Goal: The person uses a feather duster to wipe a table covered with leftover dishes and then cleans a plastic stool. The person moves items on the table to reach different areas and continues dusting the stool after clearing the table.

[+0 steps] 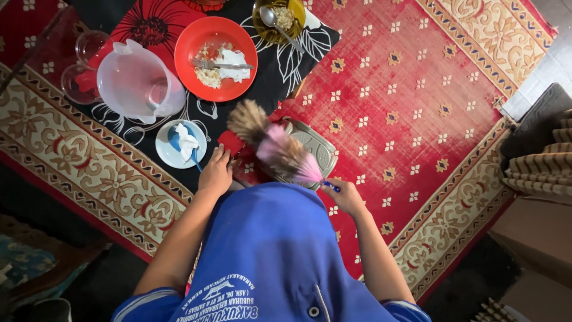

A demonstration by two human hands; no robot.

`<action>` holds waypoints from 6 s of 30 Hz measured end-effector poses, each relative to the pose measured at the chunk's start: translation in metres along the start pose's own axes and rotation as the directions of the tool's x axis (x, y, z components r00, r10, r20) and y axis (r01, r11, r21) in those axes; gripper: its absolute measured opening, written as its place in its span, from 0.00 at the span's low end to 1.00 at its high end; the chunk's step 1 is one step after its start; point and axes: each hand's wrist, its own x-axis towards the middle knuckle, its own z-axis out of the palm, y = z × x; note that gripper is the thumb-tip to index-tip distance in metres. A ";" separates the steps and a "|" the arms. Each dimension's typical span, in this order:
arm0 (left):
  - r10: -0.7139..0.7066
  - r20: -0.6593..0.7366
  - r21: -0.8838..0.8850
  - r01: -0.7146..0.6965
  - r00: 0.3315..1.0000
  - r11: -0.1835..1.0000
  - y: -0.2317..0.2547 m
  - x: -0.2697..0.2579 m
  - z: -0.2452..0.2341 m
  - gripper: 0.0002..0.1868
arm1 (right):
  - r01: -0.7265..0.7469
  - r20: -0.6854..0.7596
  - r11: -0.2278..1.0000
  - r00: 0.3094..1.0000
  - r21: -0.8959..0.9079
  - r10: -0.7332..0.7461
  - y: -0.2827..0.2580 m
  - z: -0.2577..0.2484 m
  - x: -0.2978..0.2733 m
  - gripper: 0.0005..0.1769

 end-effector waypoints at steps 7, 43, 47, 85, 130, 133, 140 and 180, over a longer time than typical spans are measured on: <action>0.002 0.000 0.025 -0.002 1.000 1.000 0.004 -0.002 -0.002 0.30 | -0.042 -0.068 0.999 0.997 -0.019 0.041 0.022 0.005 -0.009 0.19; -0.001 -0.011 0.004 0.001 1.000 1.000 0.008 -0.005 -0.003 0.29 | 0.022 -0.034 1.000 0.999 -0.023 -0.022 0.000 0.003 -0.011 0.19; -0.005 -0.012 0.006 0.005 1.000 1.000 0.008 -0.005 -0.003 0.30 | 0.018 -0.013 0.999 1.000 -0.035 -0.019 0.002 0.004 -0.009 0.20; -0.026 0.015 -0.005 0.026 1.000 1.000 0.011 -0.008 -0.008 0.30 | -0.008 -0.186 1.000 0.982 -0.022 0.004 0.027 0.039 0.015 0.17; 0.016 -0.068 0.000 -0.016 0.998 1.000 0.006 -0.004 0.000 0.29 | 0.144 -0.498 0.838 0.851 0.527 0.167 0.078 0.029 0.058 0.10; 0.018 -0.072 -0.004 -0.018 0.997 1.000 0.004 -0.003 0.002 0.29 | 0.212 -0.596 0.879 0.797 0.428 0.098 0.039 0.018 0.056 0.10; 0.022 -0.086 -0.002 -0.022 0.996 1.000 0.001 -0.002 0.007 0.30 | 0.362 -0.737 0.892 0.674 0.270 -0.050 -0.019 0.005 0.073 0.09; 0.047 -0.217 0.112 -0.024 0.975 0.993 -0.025 0.010 0.034 0.27 | -0.090 -0.534 0.954 0.812 0.286 0.237 0.028 0.055 0.026 0.15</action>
